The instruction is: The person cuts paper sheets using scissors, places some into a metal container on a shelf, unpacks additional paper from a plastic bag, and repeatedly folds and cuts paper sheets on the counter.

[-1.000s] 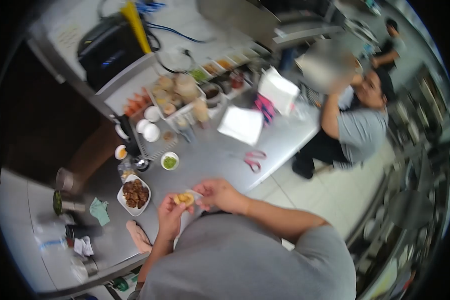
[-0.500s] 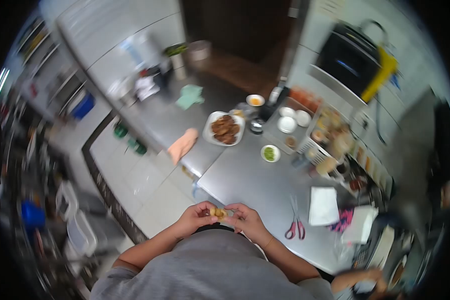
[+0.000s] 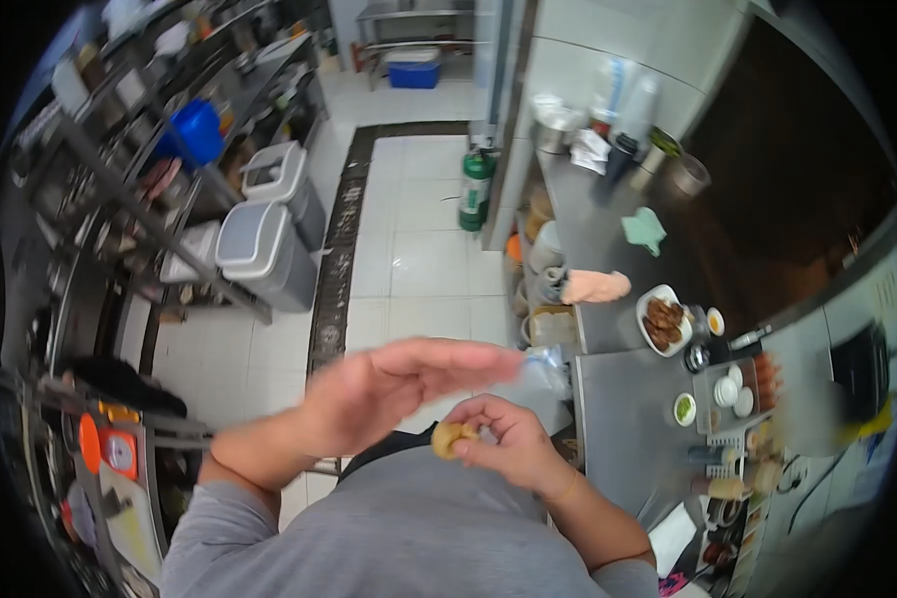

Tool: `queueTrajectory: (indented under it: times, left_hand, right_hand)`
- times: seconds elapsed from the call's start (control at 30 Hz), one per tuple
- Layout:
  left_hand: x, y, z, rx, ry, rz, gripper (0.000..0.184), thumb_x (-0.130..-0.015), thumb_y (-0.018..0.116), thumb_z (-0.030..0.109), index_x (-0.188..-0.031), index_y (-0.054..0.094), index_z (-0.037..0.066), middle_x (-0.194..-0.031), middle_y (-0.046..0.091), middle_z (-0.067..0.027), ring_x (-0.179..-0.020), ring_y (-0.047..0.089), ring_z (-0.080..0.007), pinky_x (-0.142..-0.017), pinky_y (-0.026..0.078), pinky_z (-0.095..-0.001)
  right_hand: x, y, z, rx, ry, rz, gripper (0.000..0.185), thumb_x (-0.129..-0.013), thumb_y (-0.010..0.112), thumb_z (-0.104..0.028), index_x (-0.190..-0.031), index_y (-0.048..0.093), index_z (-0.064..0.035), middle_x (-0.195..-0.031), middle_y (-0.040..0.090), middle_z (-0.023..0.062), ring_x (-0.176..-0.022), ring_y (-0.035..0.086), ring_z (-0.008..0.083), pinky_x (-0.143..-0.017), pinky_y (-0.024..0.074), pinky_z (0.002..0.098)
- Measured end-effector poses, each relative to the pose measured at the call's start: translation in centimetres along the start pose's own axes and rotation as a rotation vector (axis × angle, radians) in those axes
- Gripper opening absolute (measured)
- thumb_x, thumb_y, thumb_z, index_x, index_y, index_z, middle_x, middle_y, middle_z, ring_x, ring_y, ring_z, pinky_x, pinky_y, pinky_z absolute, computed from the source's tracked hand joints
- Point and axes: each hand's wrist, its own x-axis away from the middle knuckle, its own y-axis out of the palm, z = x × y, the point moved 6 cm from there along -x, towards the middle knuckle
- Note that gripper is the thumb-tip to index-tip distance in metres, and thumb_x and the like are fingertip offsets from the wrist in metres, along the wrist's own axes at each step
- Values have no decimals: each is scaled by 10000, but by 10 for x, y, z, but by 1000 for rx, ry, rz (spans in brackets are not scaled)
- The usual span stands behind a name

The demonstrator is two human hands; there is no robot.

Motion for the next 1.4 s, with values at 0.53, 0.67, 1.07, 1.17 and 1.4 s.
queueTrajectory:
  times: [0.53,0.67,1.07,1.17,1.4]
  left_hand:
    - [143,-87,254,591,274,250,540,-1031,220,351,-1442,289,6,-1477,342,-142,-1340,357,-245,-1102,292,-378]
    - [155,-124,274,585,294,294,520,-1032,242,333,-1438,300,12,-1469,355,-137,-1328,372,-232,-1092,302,-374]
    - [127,-355,251,233,148,690,459,-1027,346,316,-1388,399,37,-1386,459,-95,-1222,468,-184,-998,382,-369]
    - [152,-441,178,439,-107,837,531,-1001,327,460,-1335,444,65,-1291,506,-92,-1147,515,-204,-974,419,-401]
    - [235,-604,79,585,-86,1214,265,-960,539,204,-1176,549,52,-1076,601,-78,-943,599,-154,-823,506,-296]
  right_hand:
    - [-216,285,-157,-172,-922,-886,314,-878,586,-31,-1190,554,-26,-1040,653,105,-897,585,171,-786,493,320]
    - [-255,310,-156,-188,-943,-889,322,-886,565,-25,-1208,549,-31,-1043,657,106,-927,583,180,-809,486,330]
    - [-418,182,-141,24,-918,-284,355,-911,500,-7,-1262,535,-45,-1051,669,111,-1019,576,208,-879,466,359]
    - [-530,152,-19,811,-765,-206,434,-919,514,-41,-1345,433,-43,-1146,611,171,-1049,564,223,-861,481,358]
    - [-685,149,112,318,116,-516,646,-890,646,-270,-1404,346,-18,-1328,476,192,-1124,538,246,-935,463,367]
